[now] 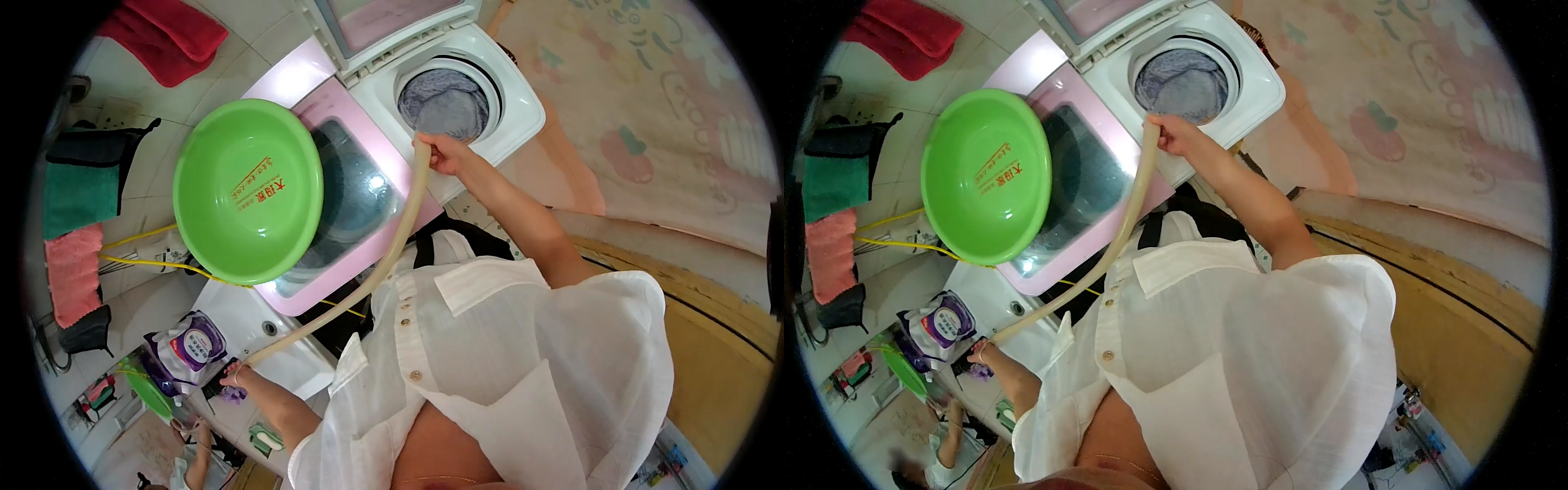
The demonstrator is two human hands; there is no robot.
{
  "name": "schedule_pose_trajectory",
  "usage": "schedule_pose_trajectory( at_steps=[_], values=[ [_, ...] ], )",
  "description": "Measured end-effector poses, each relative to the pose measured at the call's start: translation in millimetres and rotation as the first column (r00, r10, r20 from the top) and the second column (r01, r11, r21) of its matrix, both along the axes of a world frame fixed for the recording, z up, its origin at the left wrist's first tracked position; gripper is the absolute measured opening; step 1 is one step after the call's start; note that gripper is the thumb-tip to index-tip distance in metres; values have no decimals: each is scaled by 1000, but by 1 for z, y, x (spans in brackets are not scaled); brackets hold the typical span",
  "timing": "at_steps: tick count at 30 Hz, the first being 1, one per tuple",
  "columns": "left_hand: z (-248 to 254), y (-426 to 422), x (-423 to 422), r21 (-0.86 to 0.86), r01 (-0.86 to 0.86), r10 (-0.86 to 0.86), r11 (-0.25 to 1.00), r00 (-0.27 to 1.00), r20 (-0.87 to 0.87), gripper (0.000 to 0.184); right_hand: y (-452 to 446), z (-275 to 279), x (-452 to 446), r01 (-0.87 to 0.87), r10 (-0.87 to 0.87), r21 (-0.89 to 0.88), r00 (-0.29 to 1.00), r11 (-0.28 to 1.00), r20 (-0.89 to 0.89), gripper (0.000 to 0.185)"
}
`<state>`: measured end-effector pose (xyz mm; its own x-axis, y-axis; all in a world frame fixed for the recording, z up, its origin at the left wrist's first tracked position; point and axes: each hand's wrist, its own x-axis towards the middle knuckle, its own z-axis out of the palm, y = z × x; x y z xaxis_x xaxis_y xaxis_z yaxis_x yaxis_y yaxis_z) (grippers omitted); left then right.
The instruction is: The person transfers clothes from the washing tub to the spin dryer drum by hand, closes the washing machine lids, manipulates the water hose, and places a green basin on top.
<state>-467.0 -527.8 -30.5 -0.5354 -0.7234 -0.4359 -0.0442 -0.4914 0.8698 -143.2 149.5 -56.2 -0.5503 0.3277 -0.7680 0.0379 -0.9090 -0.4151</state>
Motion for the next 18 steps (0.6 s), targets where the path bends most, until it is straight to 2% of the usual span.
schedule_pose_trajectory(
  at_steps=[1, 3, 7, 9, 12, 13, 18],
  values=[
    [1, 1, 1, 3, 6, -6, 1000, 1000, -4, 43, 4, 1, -8, -2, 2, -1, 1000, 1000, -2, 22],
    [2, 2, 2, -10, 2, -2, 1000, 1000, -6, 43, 17, 2, -22, -129, 128, 2, 991, 992, 22, 23],
    [-3, -7, -5, -14, 19, -19, 1000, 1000, 11, 44, 33, -6, -41, -173, 172, 21, 985, 985, 11, 22],
    [-5, -8, -6, -19, 15, -15, 1000, 1000, 9, 44, 37, -7, -48, -151, 142, 92, 985, 984, 96, 21],
    [-5, -8, -6, -33, 47, -46, 998, 999, 24, 46, 41, -11, -52, -101, 88, 107, 989, 989, 119, 21],
    [-6, -9, -6, -41, 83, -82, 996, 996, 40, 47, 41, -12, -52, -102, 89, 108, 989, 989, 118, 21],
    [1, -1, -4, -43, 55, -51, 998, 996, 78, 48, 38, -16, -54, -16, -2, 227, 997, 974, 78, 21]
  ],
)
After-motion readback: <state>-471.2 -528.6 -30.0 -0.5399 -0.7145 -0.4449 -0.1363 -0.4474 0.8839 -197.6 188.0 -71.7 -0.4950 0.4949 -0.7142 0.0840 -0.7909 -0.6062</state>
